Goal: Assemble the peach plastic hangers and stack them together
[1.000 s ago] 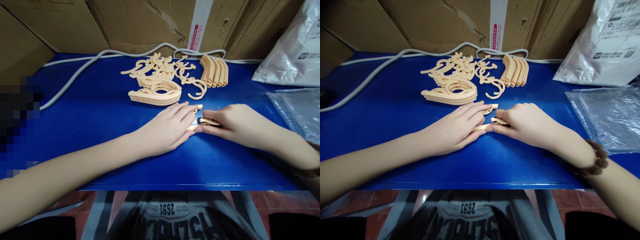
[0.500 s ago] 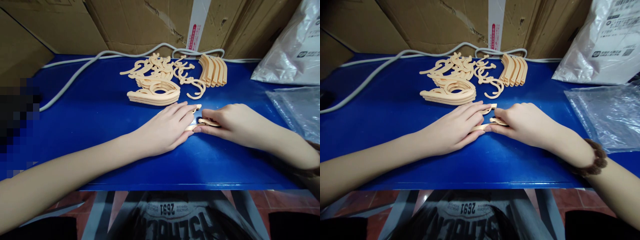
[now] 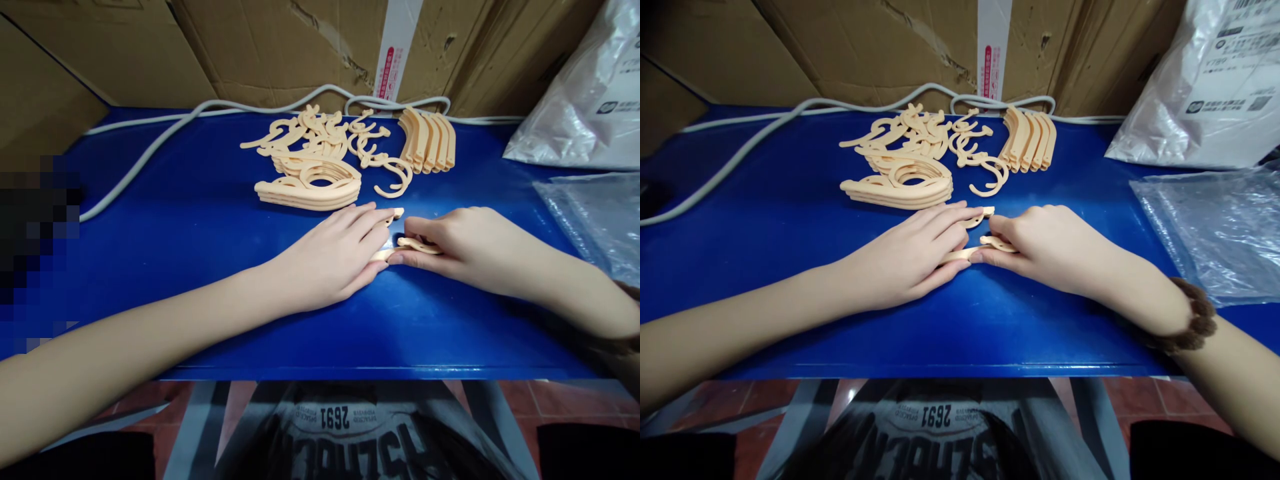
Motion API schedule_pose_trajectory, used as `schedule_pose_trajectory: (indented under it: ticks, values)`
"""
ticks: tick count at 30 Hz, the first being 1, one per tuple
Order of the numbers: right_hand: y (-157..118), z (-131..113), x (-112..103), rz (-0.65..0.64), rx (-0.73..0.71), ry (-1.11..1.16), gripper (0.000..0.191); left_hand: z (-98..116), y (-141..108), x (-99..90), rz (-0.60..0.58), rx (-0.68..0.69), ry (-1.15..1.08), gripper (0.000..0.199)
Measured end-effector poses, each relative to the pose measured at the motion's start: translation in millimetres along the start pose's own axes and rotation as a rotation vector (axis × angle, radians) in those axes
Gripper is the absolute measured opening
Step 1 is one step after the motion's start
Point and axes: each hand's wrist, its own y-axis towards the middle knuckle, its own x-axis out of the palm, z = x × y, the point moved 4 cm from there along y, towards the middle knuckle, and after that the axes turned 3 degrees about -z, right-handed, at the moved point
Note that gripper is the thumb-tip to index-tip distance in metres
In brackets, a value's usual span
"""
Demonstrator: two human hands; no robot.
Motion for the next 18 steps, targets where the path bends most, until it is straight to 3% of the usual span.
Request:
schedule_pose_trajectory:
  ticks: [18]
  values:
    - [-0.4, -2.3, -2.2, 0.000, -0.029, 0.021, 0.055, -1.3, 0.3, 0.8, -0.027, -0.044, -0.015, 0.038]
